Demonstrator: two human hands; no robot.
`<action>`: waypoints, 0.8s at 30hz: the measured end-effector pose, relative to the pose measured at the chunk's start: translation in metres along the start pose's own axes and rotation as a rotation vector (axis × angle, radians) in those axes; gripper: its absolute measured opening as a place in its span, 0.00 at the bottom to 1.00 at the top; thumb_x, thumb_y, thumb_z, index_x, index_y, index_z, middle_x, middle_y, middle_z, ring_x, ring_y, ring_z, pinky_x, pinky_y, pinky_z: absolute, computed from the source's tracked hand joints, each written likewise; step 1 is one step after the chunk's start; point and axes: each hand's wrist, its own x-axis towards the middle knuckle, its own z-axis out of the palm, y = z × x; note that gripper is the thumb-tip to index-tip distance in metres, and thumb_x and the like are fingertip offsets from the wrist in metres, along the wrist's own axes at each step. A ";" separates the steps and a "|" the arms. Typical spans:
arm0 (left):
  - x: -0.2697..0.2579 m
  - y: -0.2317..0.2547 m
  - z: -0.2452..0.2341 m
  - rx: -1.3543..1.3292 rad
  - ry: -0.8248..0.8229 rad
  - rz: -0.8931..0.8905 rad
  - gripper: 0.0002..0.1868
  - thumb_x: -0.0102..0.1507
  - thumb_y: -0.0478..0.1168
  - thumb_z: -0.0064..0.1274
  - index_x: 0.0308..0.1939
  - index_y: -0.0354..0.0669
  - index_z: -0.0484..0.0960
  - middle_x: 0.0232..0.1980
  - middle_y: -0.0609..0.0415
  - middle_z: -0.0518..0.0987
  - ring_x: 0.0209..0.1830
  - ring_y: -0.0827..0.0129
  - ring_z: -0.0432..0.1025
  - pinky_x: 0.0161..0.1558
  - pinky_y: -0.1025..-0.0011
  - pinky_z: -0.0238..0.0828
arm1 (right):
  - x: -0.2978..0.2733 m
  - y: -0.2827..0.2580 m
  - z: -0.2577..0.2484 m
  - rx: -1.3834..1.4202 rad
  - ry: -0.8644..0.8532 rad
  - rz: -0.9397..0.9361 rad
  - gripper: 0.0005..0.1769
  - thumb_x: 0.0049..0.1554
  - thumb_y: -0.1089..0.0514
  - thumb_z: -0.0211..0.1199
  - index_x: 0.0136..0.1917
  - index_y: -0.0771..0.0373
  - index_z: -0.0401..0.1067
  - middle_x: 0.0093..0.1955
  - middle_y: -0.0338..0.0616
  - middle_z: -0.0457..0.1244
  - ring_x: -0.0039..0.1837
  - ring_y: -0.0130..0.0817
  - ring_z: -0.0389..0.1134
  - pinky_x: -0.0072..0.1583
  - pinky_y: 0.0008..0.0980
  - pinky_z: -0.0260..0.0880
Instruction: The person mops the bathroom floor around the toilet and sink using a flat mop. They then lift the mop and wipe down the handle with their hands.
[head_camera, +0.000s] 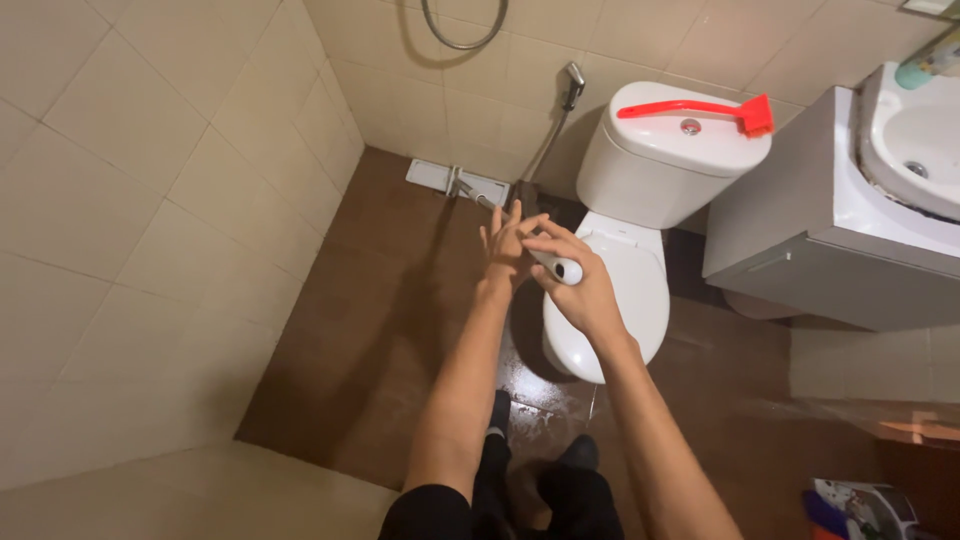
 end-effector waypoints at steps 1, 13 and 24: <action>-0.004 0.000 -0.004 0.006 0.032 0.016 0.23 0.64 0.55 0.53 0.64 0.69 0.79 0.81 0.50 0.57 0.83 0.45 0.42 0.75 0.34 0.33 | 0.000 0.003 0.002 0.022 -0.032 -0.051 0.21 0.52 0.65 0.69 0.59 0.52 0.79 0.76 0.47 0.62 0.75 0.44 0.63 0.73 0.38 0.62; -0.030 0.028 -0.027 -0.037 0.292 0.204 0.17 0.63 0.49 0.52 0.54 0.59 0.87 0.84 0.54 0.53 0.84 0.44 0.39 0.78 0.38 0.28 | 0.003 -0.020 -0.008 -0.032 -0.076 -0.146 0.20 0.52 0.60 0.73 0.58 0.53 0.80 0.78 0.47 0.60 0.79 0.45 0.59 0.76 0.42 0.58; -0.045 0.034 -0.040 -0.098 0.388 0.217 0.18 0.61 0.50 0.55 0.53 0.55 0.87 0.83 0.49 0.54 0.84 0.40 0.38 0.76 0.32 0.29 | 0.009 -0.043 -0.015 0.038 -0.169 -0.167 0.19 0.51 0.60 0.74 0.58 0.55 0.80 0.79 0.48 0.58 0.79 0.45 0.59 0.75 0.42 0.58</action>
